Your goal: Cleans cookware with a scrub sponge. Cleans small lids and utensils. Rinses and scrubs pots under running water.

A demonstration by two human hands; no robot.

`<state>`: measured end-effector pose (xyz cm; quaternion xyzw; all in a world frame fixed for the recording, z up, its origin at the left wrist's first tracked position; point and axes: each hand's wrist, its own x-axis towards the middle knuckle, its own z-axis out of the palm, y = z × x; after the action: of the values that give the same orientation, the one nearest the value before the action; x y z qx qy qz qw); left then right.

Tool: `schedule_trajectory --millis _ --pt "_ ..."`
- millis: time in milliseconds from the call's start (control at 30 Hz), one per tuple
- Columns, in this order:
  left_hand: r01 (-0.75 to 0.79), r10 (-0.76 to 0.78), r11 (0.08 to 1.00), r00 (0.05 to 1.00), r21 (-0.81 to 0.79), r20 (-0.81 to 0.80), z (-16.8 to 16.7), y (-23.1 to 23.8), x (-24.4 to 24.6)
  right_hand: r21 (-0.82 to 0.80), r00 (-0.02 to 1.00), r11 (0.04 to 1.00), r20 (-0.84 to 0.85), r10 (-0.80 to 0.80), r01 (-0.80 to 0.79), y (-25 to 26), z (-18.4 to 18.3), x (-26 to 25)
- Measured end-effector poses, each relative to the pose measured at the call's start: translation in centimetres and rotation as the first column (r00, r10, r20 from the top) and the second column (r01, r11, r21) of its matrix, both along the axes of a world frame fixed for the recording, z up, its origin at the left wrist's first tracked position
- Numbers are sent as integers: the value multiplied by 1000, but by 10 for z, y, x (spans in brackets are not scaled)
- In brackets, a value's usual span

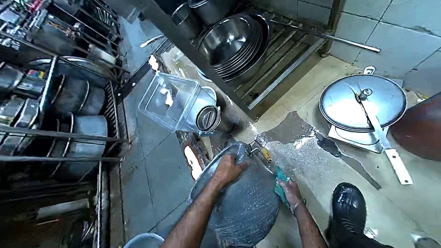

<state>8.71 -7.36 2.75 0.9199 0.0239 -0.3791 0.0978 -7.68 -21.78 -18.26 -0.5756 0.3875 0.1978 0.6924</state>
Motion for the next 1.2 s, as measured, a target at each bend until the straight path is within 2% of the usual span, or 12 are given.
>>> schedule_trajectory --millis 67,133,300,400,500,633,733,800,900,1000,1100,1200 --pt "25 -26 999 1000 -45 -6 5 3 -20 -114 971 965 -24 237 -238 2 23 21" --pt "77 -74 993 997 -88 35 4 11 -47 -169 965 951 -11 261 -259 12 51 32" --pt "206 -132 932 959 -298 251 5 57 -91 -152 937 983 346 -39 98 25 69 33" --pt "306 -162 856 924 -416 348 1 80 -92 -301 872 940 490 6 163 20 79 38" --pt "280 -138 870 928 -406 345 5 90 -83 -377 772 872 636 -1 312 34 78 38" --pt "140 -32 957 921 -252 389 13 83 -76 -458 786 837 616 55 300 66 101 32" --pt "31 -2 997 933 -76 359 19 78 -68 -565 779 803 585 226 191 86 110 26" --pt "4 16 999 912 -48 411 13 90 -67 -599 761 794 561 325 103 82 100 27" --pt "35 -16 999 878 -31 479 9 103 -75 -422 883 890 335 330 -172 44 75 46" --pt "95 -83 996 887 -2 454 12 99 -91 -199 922 912 76 379 -358 12 15 57" --pt "194 -193 980 883 41 428 19 86 -104 -167 944 931 6 329 -323 16 11 42" --pt "300 -302 950 805 89 510 10 86 -113 -245 959 968 262 111 -45 32 50 27"
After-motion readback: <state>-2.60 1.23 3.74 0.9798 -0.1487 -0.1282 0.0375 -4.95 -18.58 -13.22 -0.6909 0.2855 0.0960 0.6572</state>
